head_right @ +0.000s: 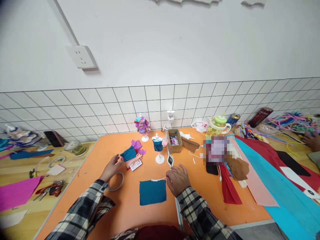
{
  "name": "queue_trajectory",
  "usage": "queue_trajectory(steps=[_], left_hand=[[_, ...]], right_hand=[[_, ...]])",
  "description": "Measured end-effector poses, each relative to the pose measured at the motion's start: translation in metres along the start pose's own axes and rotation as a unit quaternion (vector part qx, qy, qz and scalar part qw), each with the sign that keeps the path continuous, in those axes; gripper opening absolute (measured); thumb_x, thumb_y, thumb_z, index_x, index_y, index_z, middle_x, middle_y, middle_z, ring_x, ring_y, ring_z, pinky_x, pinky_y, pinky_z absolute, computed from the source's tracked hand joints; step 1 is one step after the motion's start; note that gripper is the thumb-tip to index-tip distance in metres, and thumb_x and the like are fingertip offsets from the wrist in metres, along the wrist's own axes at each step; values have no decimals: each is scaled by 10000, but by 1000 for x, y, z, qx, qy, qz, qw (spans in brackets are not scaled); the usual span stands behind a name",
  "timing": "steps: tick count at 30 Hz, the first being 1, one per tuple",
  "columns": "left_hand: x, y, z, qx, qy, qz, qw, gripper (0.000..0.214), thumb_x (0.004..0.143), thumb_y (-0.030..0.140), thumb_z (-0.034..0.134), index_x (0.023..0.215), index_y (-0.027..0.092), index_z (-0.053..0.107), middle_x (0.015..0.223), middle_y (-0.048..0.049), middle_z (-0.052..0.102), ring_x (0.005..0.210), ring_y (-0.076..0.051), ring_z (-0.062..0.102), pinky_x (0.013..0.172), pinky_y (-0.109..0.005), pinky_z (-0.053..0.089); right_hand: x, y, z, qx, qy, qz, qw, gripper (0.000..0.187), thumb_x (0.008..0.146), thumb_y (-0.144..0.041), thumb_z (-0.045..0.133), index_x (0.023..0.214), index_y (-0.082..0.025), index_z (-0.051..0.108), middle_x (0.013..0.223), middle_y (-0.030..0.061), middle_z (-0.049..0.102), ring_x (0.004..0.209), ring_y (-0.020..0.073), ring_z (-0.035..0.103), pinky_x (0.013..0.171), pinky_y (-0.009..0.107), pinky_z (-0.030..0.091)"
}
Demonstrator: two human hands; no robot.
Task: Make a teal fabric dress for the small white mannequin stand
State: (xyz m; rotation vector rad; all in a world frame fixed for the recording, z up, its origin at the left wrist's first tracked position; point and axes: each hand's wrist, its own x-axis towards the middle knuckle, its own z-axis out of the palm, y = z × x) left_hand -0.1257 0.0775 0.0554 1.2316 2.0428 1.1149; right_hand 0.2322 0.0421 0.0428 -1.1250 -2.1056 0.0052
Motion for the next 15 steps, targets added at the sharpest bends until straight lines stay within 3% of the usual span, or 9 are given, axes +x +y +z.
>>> queue_trajectory(steps=[3, 5, 6, 7, 9, 11, 13, 15], left_hand=[[-8, 1, -2, 40, 16, -9, 999, 775, 693, 205, 649, 1386, 37, 345, 1445, -254, 374, 1327, -387, 354, 1071, -521, 288], [-25, 12, 4, 61, 57, 11, 996, 838, 742, 234, 616, 1453, 65, 207, 1531, -226, 204, 1410, -375, 159, 1120, -553, 140], [-36, 21, 8, 72, 74, 55, 993, 776, 788, 275, 579, 1451, 79, 225, 1526, -211, 225, 1410, -356, 165, 1128, -539, 134], [-50, 31, 13, 58, 46, 107, 992, 663, 832, 316, 536, 1417, 96, 314, 1487, -193, 316, 1387, -329, 242, 1131, -503, 170], [-79, 55, 24, -18, -129, 163, 978, 427, 904, 413, 435, 1242, 175, 544, 1323, -117, 534, 1253, -265, 452, 1086, -412, 306], [-106, 78, 34, -82, -346, 134, 925, 423, 925, 486, 383, 1049, 191, 660, 1148, -74, 643, 1095, -231, 562, 995, -351, 401], [-126, 94, 39, -121, -444, 72, 885, 483, 886, 562, 430, 903, 148, 678, 912, -59, 674, 876, -206, 602, 822, -311, 468], [-137, 103, 41, -140, -470, 23, 871, 503, 822, 609, 514, 828, 130, 668, 729, -19, 629, 700, -161, 553, 663, -264, 441]], right_hand=[[0, -3, -1, -12, 15, -42, 999, 133, 830, -168, 499, 830, -249, 603, 797, -25, 718, 960, 162, 608, 1067, 390, 214], [2, -9, -4, -13, 41, -94, 995, 128, 826, -156, 513, 834, -250, 600, 881, -28, 730, 958, 151, 608, 1077, 382, 218], [4, -13, -6, -14, 58, -125, 990, 129, 825, -149, 519, 826, -251, 599, 932, -32, 732, 960, 145, 606, 1079, 378, 225], [5, -18, -8, -15, 74, -157, 985, 134, 827, -143, 527, 817, -255, 600, 980, -41, 730, 963, 139, 604, 1081, 374, 234], [8, -28, -13, -21, 102, -212, 972, 151, 841, -144, 550, 804, -278, 606, 1030, -71, 721, 956, 124, 601, 1084, 366, 252], [10, -37, -18, -30, 129, -245, 961, 162, 862, -168, 573, 808, -313, 618, 1009, -101, 724, 918, 111, 601, 1090, 364, 259], [9, -43, -19, -30, 153, -259, 953, 169, 877, -186, 579, 835, -341, 634, 965, -110, 731, 884, 110, 601, 1094, 367, 260], [6, -43, -19, -26, 165, -258, 952, 189, 876, -184, 589, 895, -363, 646, 929, -111, 734, 874, 114, 605, 1094, 367, 259]])
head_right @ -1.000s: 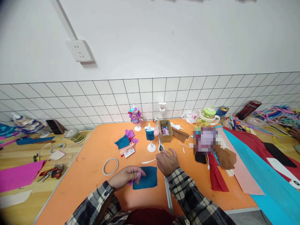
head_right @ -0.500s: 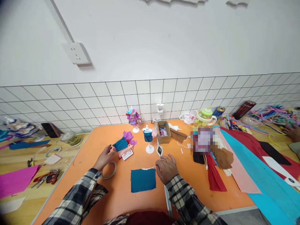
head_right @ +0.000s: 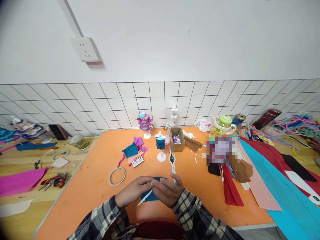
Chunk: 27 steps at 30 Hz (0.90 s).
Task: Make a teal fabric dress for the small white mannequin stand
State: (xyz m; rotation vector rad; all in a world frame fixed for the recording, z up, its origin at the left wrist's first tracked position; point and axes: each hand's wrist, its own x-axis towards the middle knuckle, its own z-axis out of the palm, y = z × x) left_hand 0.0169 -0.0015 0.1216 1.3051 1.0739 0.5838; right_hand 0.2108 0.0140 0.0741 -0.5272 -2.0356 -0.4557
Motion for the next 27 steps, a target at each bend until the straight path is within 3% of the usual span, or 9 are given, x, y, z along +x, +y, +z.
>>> queue_trajectory(steps=[5, 10, 13, 15, 20, 23, 27], left_hand=[[-5, 6, -1, -64, 13, -27, 998, 421, 734, 546, 662, 787, 129, 680, 667, 12, 616, 636, -120, 498, 636, -235, 382], [-5, 0, -1, -149, -16, -50, 988, 338, 638, 372, 773, 858, 124, 709, 782, -31, 692, 726, -152, 578, 735, -267, 413], [-4, -7, -4, -82, 12, -52, 995, 266, 634, 312, 745, 808, 113, 712, 723, -27, 687, 672, -149, 572, 682, -266, 417], [-4, -9, -8, 8, 53, -45, 998, 216, 663, 281, 691, 808, 124, 717, 740, -29, 700, 697, -167, 585, 685, -278, 432], [-5, -6, -16, 117, 98, -13, 988, 204, 713, 235, 606, 866, 145, 707, 861, -47, 726, 819, -201, 618, 761, -299, 466], [-7, -4, -12, 152, 121, 2, 981, 199, 748, 278, 603, 876, 164, 705, 855, -50, 718, 813, -200, 626, 750, -289, 469], [-9, -1, -5, 245, 161, 24, 956, 157, 772, 298, 616, 858, 222, 724, 848, -37, 718, 849, -217, 632, 840, -334, 432]], right_hand=[[-17, 1, 0, -7, -28, 21, 999, 278, 885, -238, 592, 1067, -447, 600, 911, -126, 732, 870, 108, 615, 1063, 330, 290], [-15, 3, -2, 6, -20, 24, 999, 268, 850, -177, 598, 1019, -381, 635, 964, -99, 730, 886, 116, 611, 1095, 347, 234], [-6, 5, -7, 48, -43, 28, 998, 317, 849, -187, 517, 1106, -339, 624, 1037, -56, 715, 958, 145, 600, 1098, 382, 234], [1, 7, -11, 87, -85, 72, 990, 383, 846, -229, 467, 1204, -308, 580, 1119, -10, 684, 1028, 185, 582, 1075, 426, 264], [18, 10, -7, 144, -186, 220, 947, 351, 851, -313, 485, 1170, -219, 598, 1183, 84, 625, 1097, 239, 542, 952, 425, 390], [19, 6, 5, 177, -214, 299, 913, 223, 835, -351, 546, 979, -241, 677, 951, 45, 706, 926, 207, 618, 812, 344, 456], [13, 0, 16, 209, -258, 386, 861, 115, 790, -293, 605, 730, -277, 702, 696, -28, 710, 678, 159, 641, 641, 272, 448]])
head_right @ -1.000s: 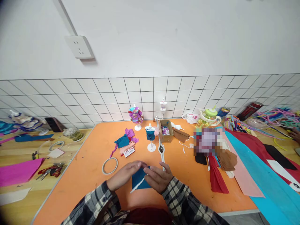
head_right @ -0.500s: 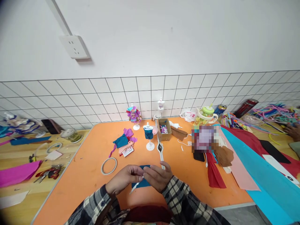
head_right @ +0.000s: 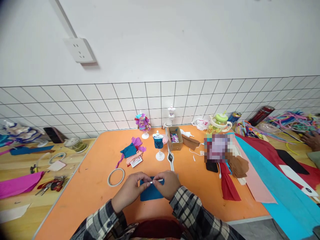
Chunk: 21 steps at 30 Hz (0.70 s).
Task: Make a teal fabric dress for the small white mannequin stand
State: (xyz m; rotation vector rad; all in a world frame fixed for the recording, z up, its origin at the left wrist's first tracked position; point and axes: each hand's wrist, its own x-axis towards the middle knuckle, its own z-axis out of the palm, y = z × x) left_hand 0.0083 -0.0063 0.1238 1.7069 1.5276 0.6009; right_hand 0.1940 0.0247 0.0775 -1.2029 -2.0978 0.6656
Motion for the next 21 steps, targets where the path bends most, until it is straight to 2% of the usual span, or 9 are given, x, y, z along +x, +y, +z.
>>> queue_trajectory(steps=[3, 5, 11, 13, 15, 17, 18, 21], left_hand=[[-1, 3, 1, 66, 21, 14, 997, 112, 777, 291, 623, 820, 257, 720, 821, -19, 715, 858, -227, 626, 965, -425, 332], [-2, 4, 3, 90, 29, 20, 995, 109, 790, 290, 608, 801, 262, 712, 804, -18, 709, 843, -228, 619, 1005, -473, 270], [-4, 6, 7, 121, 44, 39, 991, 133, 784, 240, 573, 765, 260, 702, 778, -27, 690, 843, -241, 600, 1022, -534, 199], [-4, 5, 9, 110, 48, 37, 992, 123, 761, 216, 576, 738, 245, 693, 750, -21, 675, 816, -233, 590, 1007, -526, 214], [-2, 0, 15, 46, 55, 18, 997, 99, 735, 213, 591, 698, 216, 683, 724, -21, 658, 782, -223, 575, 951, -466, 295], [1, -9, 22, -82, 57, -25, 995, 97, 706, 252, 627, 655, 184, 674, 689, -21, 644, 731, -210, 559, 818, -372, 380], [3, -14, 27, -160, 54, -52, 984, 125, 686, 281, 651, 637, 167, 671, 658, -20, 635, 696, -201, 550, 740, -331, 394], [8, -29, 34, -249, 57, -86, 963, 271, 692, 403, 662, 657, 134, 668, 623, -23, 632, 639, -184, 551, 638, -288, 397]], right_hand=[[-1, -1, 0, -4, -11, 28, 1000, 66, 755, -272, 649, 713, -283, 698, 703, -43, 709, 705, 158, 642, 660, 267, 441], [0, -3, -3, -12, -10, 19, 1000, 33, 736, -262, 671, 731, -281, 697, 747, -38, 713, 753, 168, 639, 712, 282, 437], [1, -6, -2, -32, -20, -16, 999, 40, 737, -247, 672, 703, -267, 668, 787, -28, 697, 805, 171, 611, 757, 305, 410], [0, -7, 0, -48, -17, -41, 998, 48, 756, -246, 651, 710, -259, 647, 827, -27, 690, 839, 173, 596, 830, 336, 392], [-3, -9, 2, -74, -1, -87, 993, 37, 779, -228, 612, 747, -245, 623, 870, -16, 679, 891, 178, 574, 960, 392, 326], [-7, -12, 3, -98, 27, -143, 985, 50, 795, -200, 568, 807, -230, 606, 903, 2, 668, 938, 186, 550, 1054, 442, 223], [-9, -14, 3, -103, 40, -170, 979, 75, 803, -187, 547, 837, -224, 602, 911, 11, 663, 949, 188, 540, 1074, 456, 189], [-12, -15, 3, -88, 80, -211, 970, 144, 845, -189, 505, 907, -229, 629, 946, 30, 641, 959, 193, 529, 1067, 468, 213]])
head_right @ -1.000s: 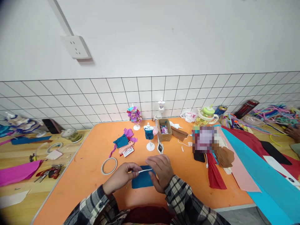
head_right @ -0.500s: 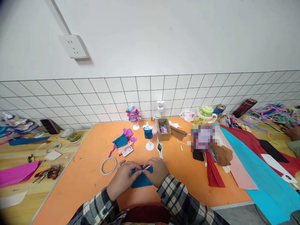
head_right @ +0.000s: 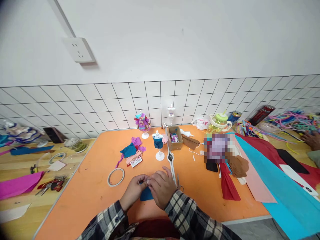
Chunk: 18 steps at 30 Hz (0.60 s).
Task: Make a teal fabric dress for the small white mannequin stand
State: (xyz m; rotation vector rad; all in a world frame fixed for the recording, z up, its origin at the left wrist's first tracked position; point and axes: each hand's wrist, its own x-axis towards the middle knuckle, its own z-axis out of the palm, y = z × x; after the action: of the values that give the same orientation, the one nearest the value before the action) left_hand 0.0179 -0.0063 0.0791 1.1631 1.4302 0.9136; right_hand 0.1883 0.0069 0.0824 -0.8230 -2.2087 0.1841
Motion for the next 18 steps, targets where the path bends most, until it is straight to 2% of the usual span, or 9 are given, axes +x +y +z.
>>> queue_trajectory(steps=[2, 4, 6, 8, 9, 11, 14, 16, 18], left_hand=[[2, -4, -3, -51, 17, -13, 998, 362, 744, 471, 622, 809, 123, 697, 749, -59, 689, 712, -197, 596, 686, -299, 426], [1, -3, -6, -162, 28, -33, 986, 423, 770, 472, 629, 1032, 145, 686, 998, -101, 709, 909, -229, 623, 805, -327, 438], [-1, 1, -7, -273, 19, -38, 961, 485, 747, 408, 698, 1177, 189, 640, 1207, -110, 650, 1125, -255, 562, 940, -358, 396], [-4, 4, -5, -324, -13, -14, 946, 529, 727, 335, 739, 1226, 209, 616, 1307, -106, 592, 1255, -269, 472, 1039, -382, 325], [-6, 4, -2, -328, -32, 2, 944, 533, 729, 314, 741, 1236, 209, 611, 1331, -106, 574, 1288, -273, 440, 1071, -392, 294], [-8, 3, 3, -318, -63, 28, 946, 536, 752, 297, 723, 1265, 213, 591, 1362, -106, 547, 1327, -282, 394, 1103, -413, 255], [-11, -2, 7, -249, -87, 52, 963, 579, 802, 308, 673, 1351, 255, 498, 1404, -90, 505, 1357, -286, 349, 1111, -447, 242], [-13, -5, 7, -178, -101, 76, 976, 619, 825, 330, 646, 1400, 287, 423, 1436, -75, 467, 1360, -285, 343, 1111, -464, 242], [-15, -8, 5, -92, -102, 116, 984, 634, 835, 351, 635, 1417, 305, 389, 1447, -65, 450, 1355, -280, 347, 1118, -472, 235]], right_hand=[[-2, 4, 2, 23, 31, 57, 998, 208, 873, -260, 510, 1025, -247, 652, 1004, 61, 607, 959, 210, 529, 995, 459, 320], [-3, 11, 6, 96, 50, 181, 977, 421, 881, -356, 518, 1290, -256, 530, 1039, 90, 580, 928, 222, 551, 876, 429, 422], [-3, 16, 12, 241, 45, 307, 920, 709, 884, -425, 509, 1490, -246, 188, 1055, 100, 593, 926, 223, 585, 817, 403, 467], [-1, 18, 16, 397, 33, 377, 836, 919, 865, -462, 544, 1496, -241, -88, 1103, 104, 621, 1009, 219, 598, 871, 401, 464], [0, 18, 18, 457, 35, 397, 795, 1007, 837, -478, 589, 1481, -241, -148, 1118, 105, 633, 1050, 218, 593, 903, 403, 453], [4, 16, 19, 530, 52, 441, 722, 1136, 748, -488, 697, 1478, -256, -142, 1066, 88, 667, 1042, 219, 605, 916, 408, 450], [7, 13, 17, 567, 91, 518, 634, 1206, 623, -441, 807, 1486, -288, -20, 818, -5, 674, 847, 195, 650, 825, 390, 502], [6, 14, 16, 568, 107, 546, 606, 1206, 567, -409, 838, 1483, -287, 63, 720, -45, 632, 764, 178, 647, 770, 372, 525], [2, 19, 16, 554, 115, 553, 611, 1194, 555, -406, 839, 1481, -272, 97, 695, -50, 619, 729, 171, 637, 725, 356, 533]])
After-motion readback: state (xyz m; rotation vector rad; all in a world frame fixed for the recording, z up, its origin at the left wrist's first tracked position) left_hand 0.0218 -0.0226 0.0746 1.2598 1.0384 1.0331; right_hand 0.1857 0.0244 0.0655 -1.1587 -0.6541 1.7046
